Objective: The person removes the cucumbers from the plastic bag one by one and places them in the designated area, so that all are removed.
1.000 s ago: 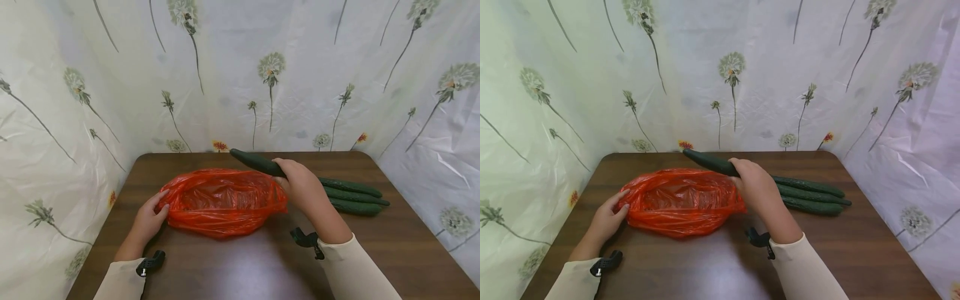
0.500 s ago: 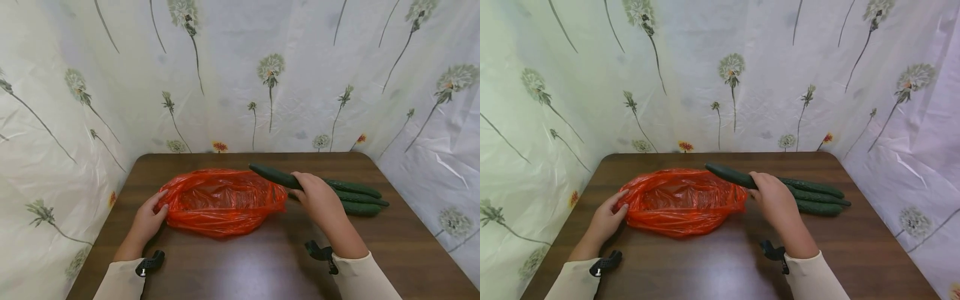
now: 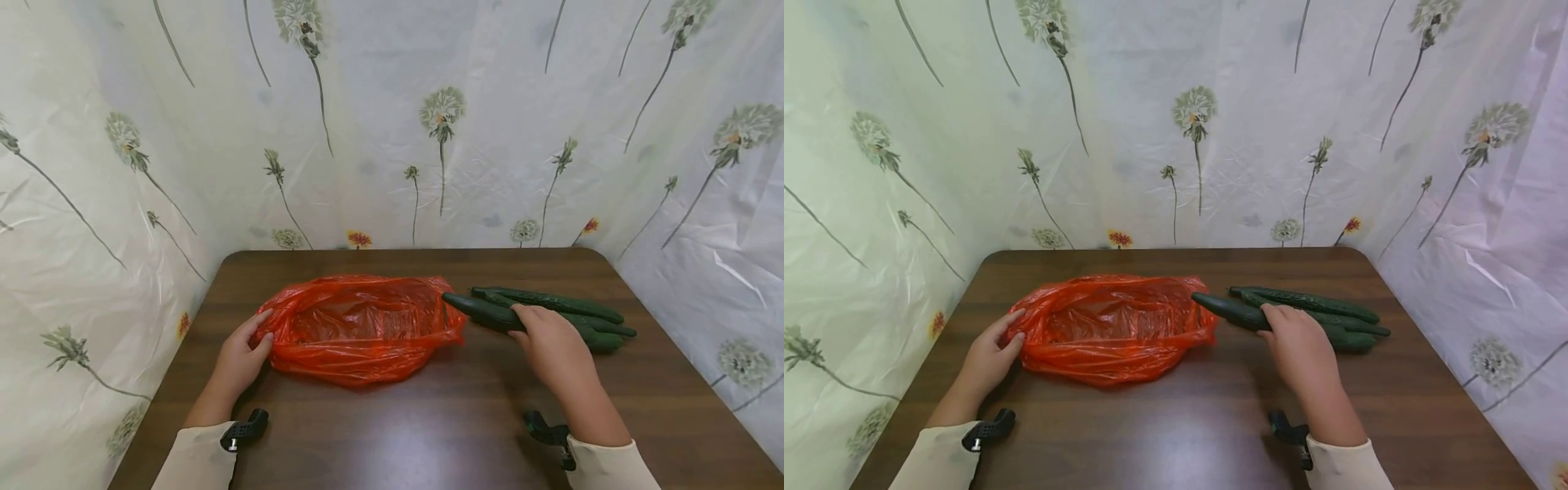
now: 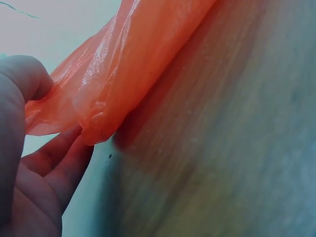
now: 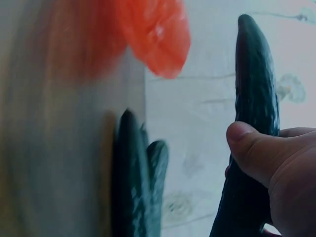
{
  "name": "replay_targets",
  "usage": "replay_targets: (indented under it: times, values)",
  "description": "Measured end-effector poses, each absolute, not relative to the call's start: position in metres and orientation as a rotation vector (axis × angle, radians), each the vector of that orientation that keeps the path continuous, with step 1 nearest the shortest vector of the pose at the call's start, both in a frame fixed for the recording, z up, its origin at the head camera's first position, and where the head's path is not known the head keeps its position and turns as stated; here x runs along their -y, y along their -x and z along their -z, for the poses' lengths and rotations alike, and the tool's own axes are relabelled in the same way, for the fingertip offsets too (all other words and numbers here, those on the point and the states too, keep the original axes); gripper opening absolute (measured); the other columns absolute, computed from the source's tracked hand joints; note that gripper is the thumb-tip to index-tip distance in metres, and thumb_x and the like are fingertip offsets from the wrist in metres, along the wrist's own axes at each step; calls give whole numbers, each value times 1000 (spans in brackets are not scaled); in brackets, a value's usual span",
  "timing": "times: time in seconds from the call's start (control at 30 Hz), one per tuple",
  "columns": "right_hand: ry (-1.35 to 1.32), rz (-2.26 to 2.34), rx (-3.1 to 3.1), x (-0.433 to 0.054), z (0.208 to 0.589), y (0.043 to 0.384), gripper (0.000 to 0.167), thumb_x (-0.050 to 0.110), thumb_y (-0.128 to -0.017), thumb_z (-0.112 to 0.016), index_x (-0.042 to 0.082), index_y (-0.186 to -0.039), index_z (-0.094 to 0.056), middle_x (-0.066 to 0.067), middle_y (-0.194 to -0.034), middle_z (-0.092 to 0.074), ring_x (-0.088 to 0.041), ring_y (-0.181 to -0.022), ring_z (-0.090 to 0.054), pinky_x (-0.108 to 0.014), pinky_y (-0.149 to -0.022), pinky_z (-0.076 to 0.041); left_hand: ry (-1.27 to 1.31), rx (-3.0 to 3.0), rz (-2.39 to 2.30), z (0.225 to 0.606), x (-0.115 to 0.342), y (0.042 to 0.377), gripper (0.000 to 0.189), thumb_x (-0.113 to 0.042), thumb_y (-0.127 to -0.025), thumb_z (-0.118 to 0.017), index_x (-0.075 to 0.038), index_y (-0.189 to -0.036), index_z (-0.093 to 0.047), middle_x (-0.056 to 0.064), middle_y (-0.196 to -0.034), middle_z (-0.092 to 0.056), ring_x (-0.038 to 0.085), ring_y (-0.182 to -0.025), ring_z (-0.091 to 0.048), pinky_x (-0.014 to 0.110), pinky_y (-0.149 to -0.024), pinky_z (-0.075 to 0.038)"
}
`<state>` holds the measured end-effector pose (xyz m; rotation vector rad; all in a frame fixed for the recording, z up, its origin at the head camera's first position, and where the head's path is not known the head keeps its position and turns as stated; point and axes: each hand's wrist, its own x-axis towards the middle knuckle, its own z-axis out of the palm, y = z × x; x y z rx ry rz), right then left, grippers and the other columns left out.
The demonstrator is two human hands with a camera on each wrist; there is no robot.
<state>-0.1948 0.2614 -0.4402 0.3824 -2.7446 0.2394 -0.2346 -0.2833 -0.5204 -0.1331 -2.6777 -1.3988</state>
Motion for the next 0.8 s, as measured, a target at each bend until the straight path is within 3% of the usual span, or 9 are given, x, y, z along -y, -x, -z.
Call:
replay_targets:
  times: [0.2, 0.43, 0.8]
  values:
    - [-393, -185, 2734, -278, 457, 188, 56, 9, -86, -85, -4, -135, -63, -26, -123, -71, -47, -112, -66, -63, -93, -55, 117, 2685, 1394, 518, 285, 233, 51, -21, -106, -61, -14, -156, -50, 20, -162, -44, 42, -150, -41, 60, -121, -35]
    - [-349, -113, 2773, -295, 466, 178, 55, 6, -84, -86, -4, -133, -65, -28, -122, -68, -49, -112, -65, -70, -100, -49, 106, 2698, 1396, 519, 284, 233, 53, -23, -107, -61, -16, -158, -48, 19, -164, -43, 42, -151, -41, 60, -120, -36]
    - [-312, -99, 2878, -321, 485, 172, 52, 9, -85, -86, -4, -131, -65, -27, -118, -66, -46, -103, -66, -61, -88, -55, 111, 2698, 1399, 520, 284, 233, 53, -25, -107, -60, -16, -158, -48, 19, -164, -42, 42, -150, -41, 60, -119, -37]
